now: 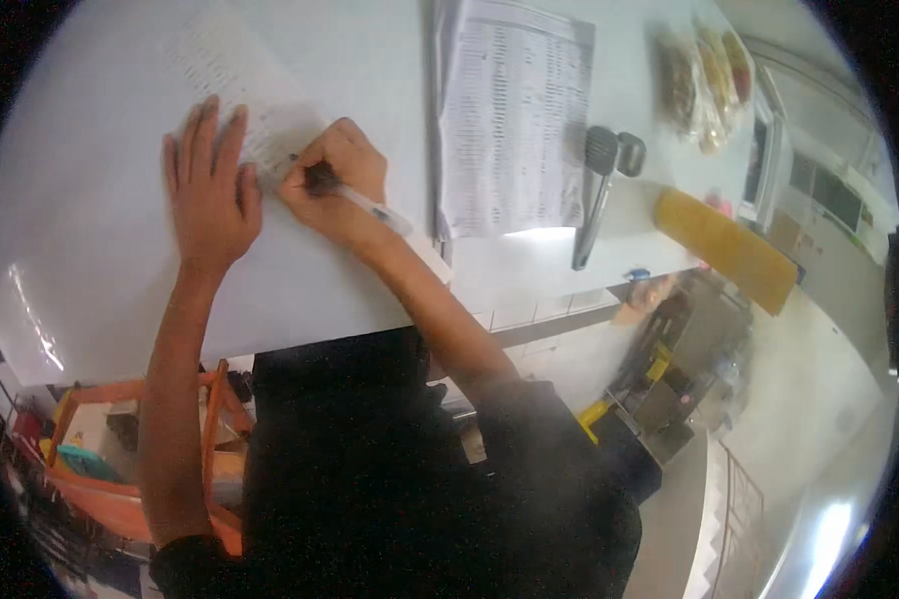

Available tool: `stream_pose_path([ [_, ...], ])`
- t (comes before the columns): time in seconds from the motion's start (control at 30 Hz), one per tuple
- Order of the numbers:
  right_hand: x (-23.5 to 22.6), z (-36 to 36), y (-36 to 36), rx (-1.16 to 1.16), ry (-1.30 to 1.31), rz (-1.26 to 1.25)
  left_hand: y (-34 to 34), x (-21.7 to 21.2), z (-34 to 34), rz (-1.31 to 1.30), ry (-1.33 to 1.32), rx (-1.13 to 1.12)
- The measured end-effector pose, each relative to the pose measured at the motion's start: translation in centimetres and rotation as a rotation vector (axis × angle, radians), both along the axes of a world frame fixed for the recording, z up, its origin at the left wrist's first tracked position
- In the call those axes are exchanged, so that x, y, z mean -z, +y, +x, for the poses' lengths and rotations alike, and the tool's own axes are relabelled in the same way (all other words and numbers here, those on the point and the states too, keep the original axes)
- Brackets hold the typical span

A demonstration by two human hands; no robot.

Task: The person wraps food items in plastic, writes on a list, and transfers various food packages between a freezer and the prep table.

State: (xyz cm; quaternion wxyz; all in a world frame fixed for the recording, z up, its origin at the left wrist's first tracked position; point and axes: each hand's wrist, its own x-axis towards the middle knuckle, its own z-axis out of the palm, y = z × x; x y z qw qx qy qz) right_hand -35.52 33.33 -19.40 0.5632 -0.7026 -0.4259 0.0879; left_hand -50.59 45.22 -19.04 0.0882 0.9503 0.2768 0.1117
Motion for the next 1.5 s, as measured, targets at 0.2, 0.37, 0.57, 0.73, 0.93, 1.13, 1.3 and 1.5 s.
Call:
stream_pose_path([
  [0.2, 0.0, 0.2, -0.4, 0.005, 0.101, -0.053, -0.1, -0.1, 0.2, -0.001, -0.033, 0.022],
  [0.37, -0.1, 0.1, -0.6, 0.017, 0.176, -0.061, -0.1, 0.3, 0.3, 0.017, -0.018, 0.018],
  [0.57, 0.4, 0.1, -0.4, 0.014, 0.108, -0.024, 0.1, 0.5, 0.0, 0.003, -0.007, 0.048],
  [0.73, 0.4, -0.3, -0.3, 0.044, 0.158, -0.023, 0.1, 0.5, -0.1, 0.026, -0.001, 0.039],
  [0.93, 0.5, -0.3, -0.4, 0.024, 0.146, 0.013, 0.1, 0.5, 0.0, 0.022, -0.029, 0.032],
  [1.13, 0.7, -0.4, -0.5, 0.021, 0.123, 0.009, 0.0, 0.4, 0.2, 0.025, -0.016, 0.023],
  [1.3, 0.0, -0.2, -0.8, -0.051, 0.187, -0.012, 0.1, 0.6, 0.0, 0.032, -0.026, 0.031],
  [1.5, 0.5, -0.1, -0.9, -0.033, 0.096, -0.017, -0.1, 0.9, 0.1, 0.026, -0.018, 0.026],
])
